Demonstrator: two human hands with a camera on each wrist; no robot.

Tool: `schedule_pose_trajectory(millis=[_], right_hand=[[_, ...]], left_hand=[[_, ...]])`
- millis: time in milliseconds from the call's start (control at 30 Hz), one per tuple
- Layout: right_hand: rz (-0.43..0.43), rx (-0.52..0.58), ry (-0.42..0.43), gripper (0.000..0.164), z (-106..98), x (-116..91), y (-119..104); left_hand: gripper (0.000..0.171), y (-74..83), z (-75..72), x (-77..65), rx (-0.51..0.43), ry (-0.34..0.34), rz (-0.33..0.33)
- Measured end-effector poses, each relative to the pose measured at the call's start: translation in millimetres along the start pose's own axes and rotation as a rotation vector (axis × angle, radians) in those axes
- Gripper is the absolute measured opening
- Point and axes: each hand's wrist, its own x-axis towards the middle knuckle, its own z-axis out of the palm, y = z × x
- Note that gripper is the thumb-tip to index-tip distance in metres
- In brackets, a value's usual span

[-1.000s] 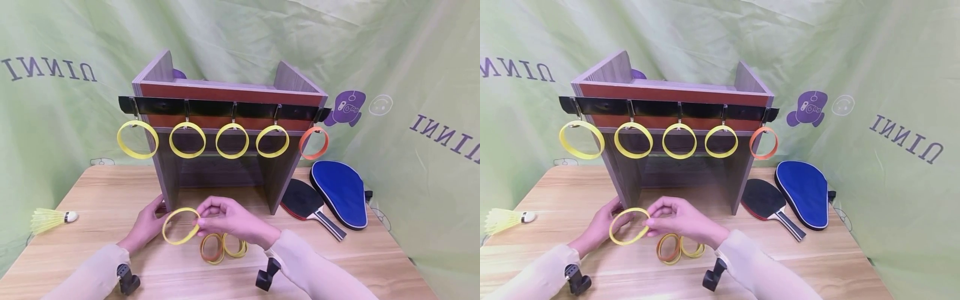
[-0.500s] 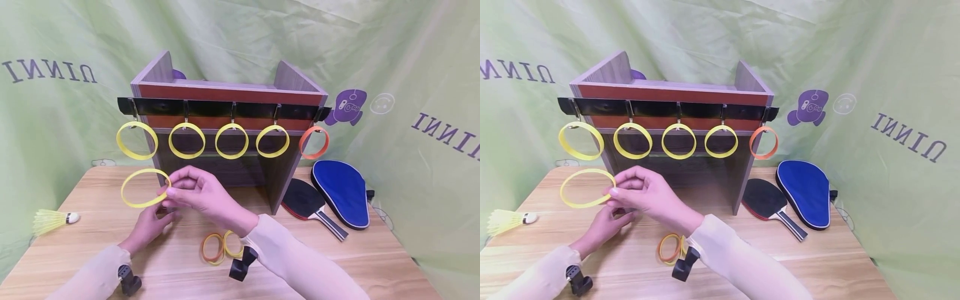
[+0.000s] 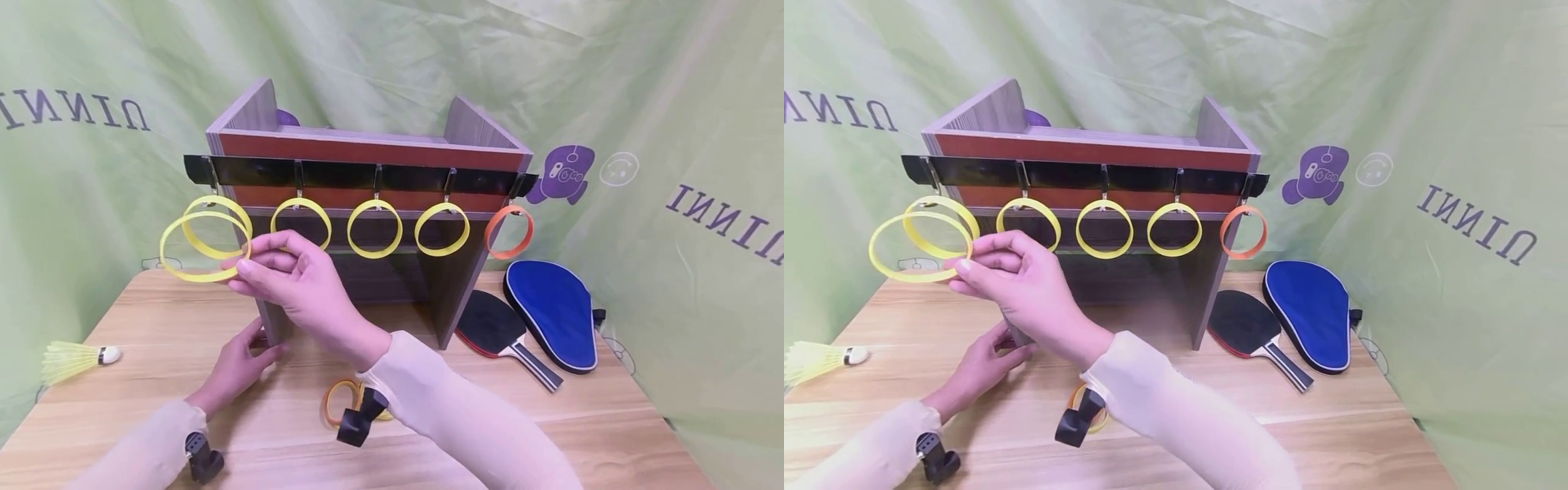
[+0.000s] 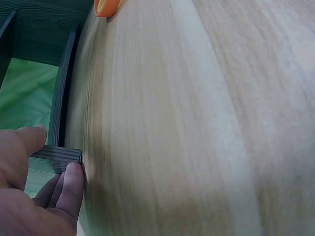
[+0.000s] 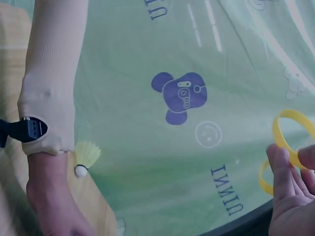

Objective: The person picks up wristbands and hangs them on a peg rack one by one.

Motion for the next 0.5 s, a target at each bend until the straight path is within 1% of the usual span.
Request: schedule_pose_trajectory(millis=[133,233,333,433,500], right_hand=[[-0.049,0.036,0.053,0.022,9,8,1],[-0.069,0.057,0.105,0.019,15,11,1],[-0.08,0.092,0.136,0.016,18,13,2],[-0.088,0.086,0.157,0.015,18,14,2],[-0.088,0.055,0.174,0.016,17,13,3]], left_hand=[[0.047,0.9,-1.3,0.1,-0.008,-0.006,-0.008],[0.046,0.8,-1.8,-0.1,-0.008,-0.012,-0.012],[0.046,0.9,-1.9,-0.2,-0.005,-0.008,-0.007],[0.045,1.1,-0.2,0.3,-0.004,0.005,0.001],[0.045,1.6,2.0,0.8,-0.007,0.002,-0.003]])
